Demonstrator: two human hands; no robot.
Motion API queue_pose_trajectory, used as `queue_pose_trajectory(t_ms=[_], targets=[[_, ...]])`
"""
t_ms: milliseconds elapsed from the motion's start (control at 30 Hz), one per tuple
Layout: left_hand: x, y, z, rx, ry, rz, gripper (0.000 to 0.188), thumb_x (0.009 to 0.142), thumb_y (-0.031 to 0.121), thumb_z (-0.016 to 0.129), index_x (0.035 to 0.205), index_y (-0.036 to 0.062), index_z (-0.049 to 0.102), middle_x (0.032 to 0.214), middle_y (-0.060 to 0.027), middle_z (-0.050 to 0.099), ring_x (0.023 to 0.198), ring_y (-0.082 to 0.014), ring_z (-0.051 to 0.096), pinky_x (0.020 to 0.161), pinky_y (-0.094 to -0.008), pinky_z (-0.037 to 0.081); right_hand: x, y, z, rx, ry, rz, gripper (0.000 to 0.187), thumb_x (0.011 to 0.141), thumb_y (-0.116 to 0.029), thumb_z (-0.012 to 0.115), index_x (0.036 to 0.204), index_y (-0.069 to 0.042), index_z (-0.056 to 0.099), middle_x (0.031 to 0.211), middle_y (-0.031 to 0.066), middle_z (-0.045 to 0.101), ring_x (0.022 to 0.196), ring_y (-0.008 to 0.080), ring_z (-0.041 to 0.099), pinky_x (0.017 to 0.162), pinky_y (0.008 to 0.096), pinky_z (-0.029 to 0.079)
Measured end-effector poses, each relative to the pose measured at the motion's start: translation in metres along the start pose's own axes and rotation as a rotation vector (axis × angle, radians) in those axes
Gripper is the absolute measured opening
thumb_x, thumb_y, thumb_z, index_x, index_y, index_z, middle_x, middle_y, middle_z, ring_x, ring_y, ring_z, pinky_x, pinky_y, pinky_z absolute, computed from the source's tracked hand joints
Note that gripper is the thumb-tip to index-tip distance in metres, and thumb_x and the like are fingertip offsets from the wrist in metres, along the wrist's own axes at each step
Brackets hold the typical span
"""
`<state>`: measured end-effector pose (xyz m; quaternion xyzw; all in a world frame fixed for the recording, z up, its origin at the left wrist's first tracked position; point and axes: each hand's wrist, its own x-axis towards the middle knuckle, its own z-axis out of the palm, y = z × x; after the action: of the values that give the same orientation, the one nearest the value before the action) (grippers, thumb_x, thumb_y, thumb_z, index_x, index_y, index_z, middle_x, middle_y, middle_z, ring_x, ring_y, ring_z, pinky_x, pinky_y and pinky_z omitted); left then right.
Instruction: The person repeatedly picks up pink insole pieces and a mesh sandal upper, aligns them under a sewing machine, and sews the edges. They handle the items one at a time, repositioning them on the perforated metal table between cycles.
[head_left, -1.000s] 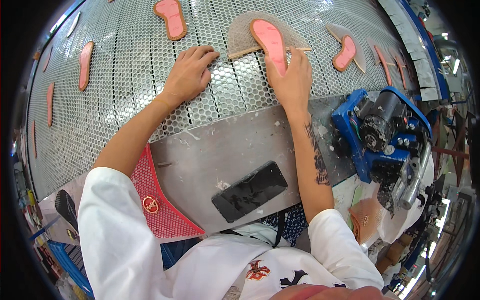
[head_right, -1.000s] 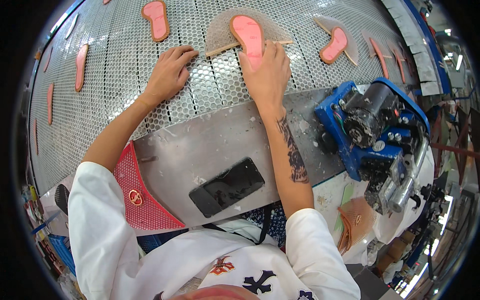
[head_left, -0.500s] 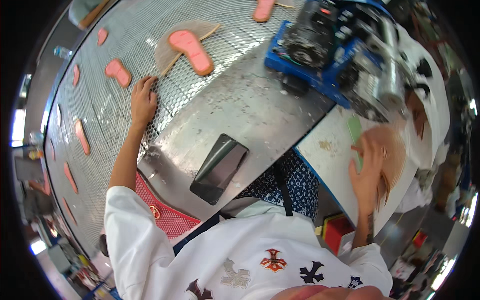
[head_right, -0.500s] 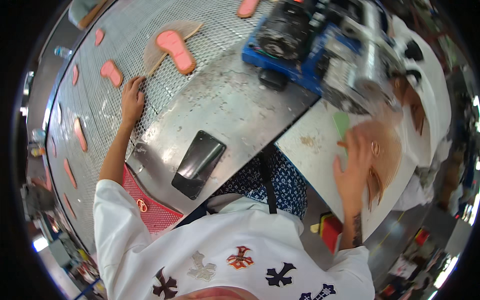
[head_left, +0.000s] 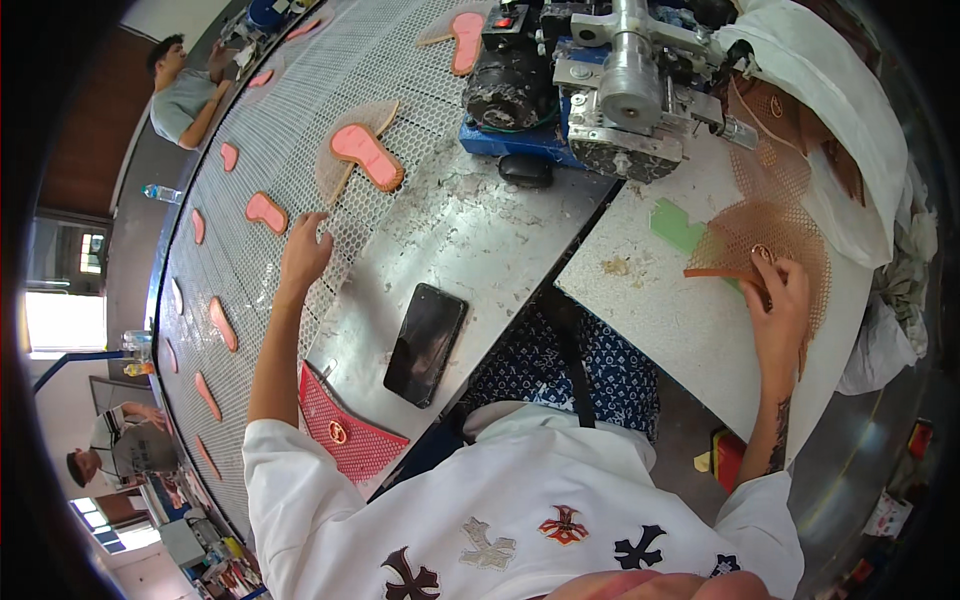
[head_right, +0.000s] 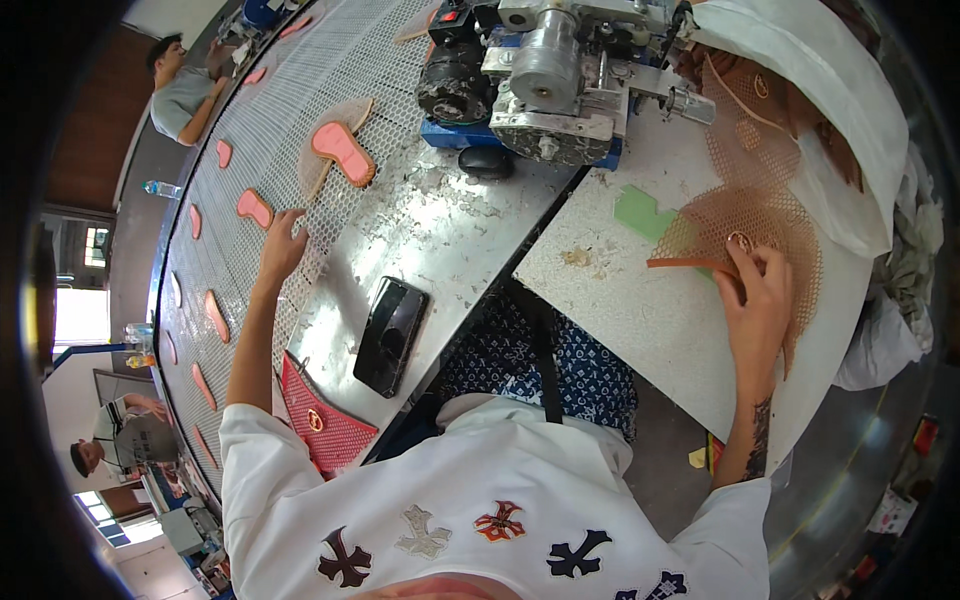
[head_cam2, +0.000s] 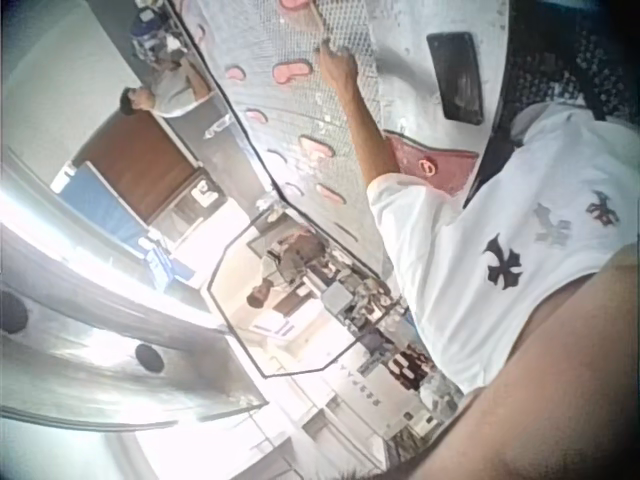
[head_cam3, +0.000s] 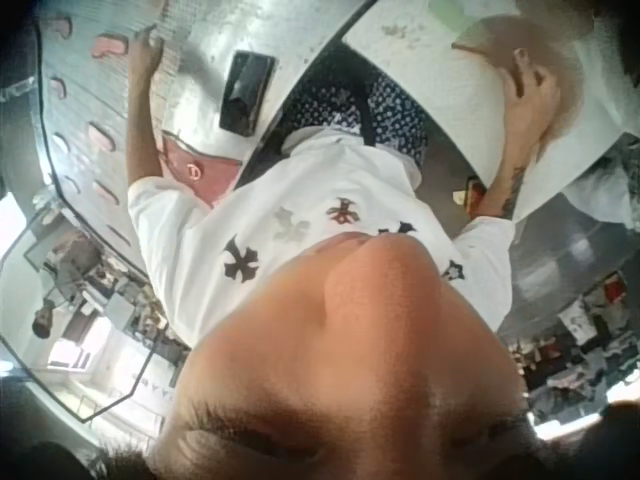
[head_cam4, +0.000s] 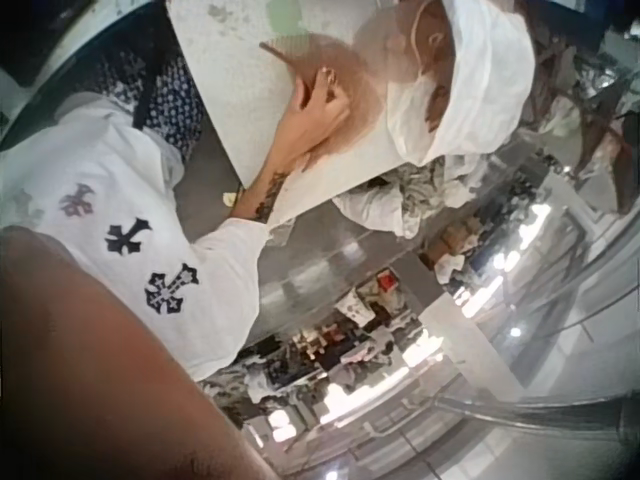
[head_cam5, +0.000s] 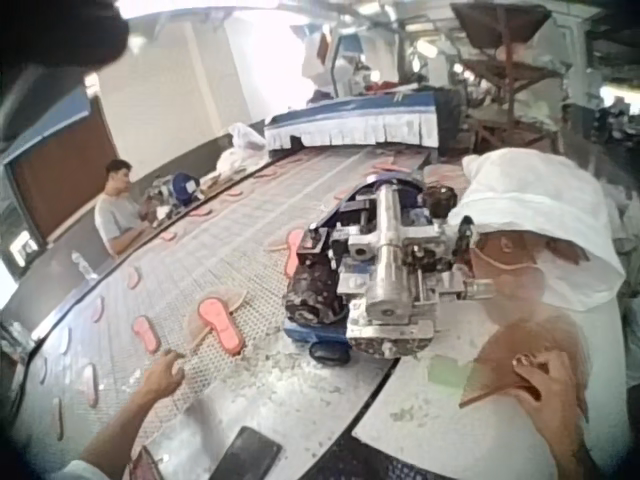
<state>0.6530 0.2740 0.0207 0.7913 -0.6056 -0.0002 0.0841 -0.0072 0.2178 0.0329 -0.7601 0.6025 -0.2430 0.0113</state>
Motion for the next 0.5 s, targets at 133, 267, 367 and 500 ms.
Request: queue_pose_trajectory(t_ms=[133,267,367,500], targets=[[-0.01,0.066,-0.027,-0.241,0.049,0.155,0.036,0.091,0.01,0.057,0.125,0.0032,0.062,0.13,-0.0161,0.061,0.121,-0.0349,0.059,0.102,-0.0432,0.047,0.007,0.004,-0.013,0.074,0.1,-0.034,0.031,0.083,-0.005,0.077,0.114,-0.004,0.074,0.107,0.0112,0.061,0.103,0.0284,0.058,0.091,0.0375,0.047],[-0.027,0.144,-0.042,-0.398,0.034,0.316,0.032,0.091,0.004,0.06,0.123,0.0058,0.065,0.128,-0.0127,0.064,0.115,-0.0322,0.064,0.096,-0.0393,0.051,0.012,-0.002,-0.016,0.075,0.054,-0.078,0.029,0.085,-0.007,0.076,0.114,-0.003,0.074,0.11,0.0113,0.064,0.104,0.0278,0.058,0.091,0.0376,0.047],[-0.033,0.196,-0.051,-0.4,0.06,0.444,0.032,0.089,-0.002,0.061,0.119,0.0058,0.067,0.124,-0.0117,0.066,0.112,-0.0317,0.065,0.095,-0.0387,0.052,0.022,-0.009,-0.016,0.044,-0.053,-0.216,0.024,0.087,-0.007,0.074,0.11,-0.003,0.074,0.11,0.0113,0.066,0.103,0.026,0.06,0.089,0.0375,0.048],[-0.024,0.228,-0.038,-0.485,0.062,0.467,0.023,0.088,0.0,0.06,0.108,0.0047,0.071,0.1,-0.0101,0.072,0.082,-0.0259,0.071,0.074,-0.0358,0.056,0.049,-0.058,-0.035,0.238,0.082,-0.261,0.018,0.086,-0.006,0.074,0.104,-0.003,0.073,0.097,0.0095,0.068,0.087,0.0232,0.064,0.076,0.0346,0.051]])
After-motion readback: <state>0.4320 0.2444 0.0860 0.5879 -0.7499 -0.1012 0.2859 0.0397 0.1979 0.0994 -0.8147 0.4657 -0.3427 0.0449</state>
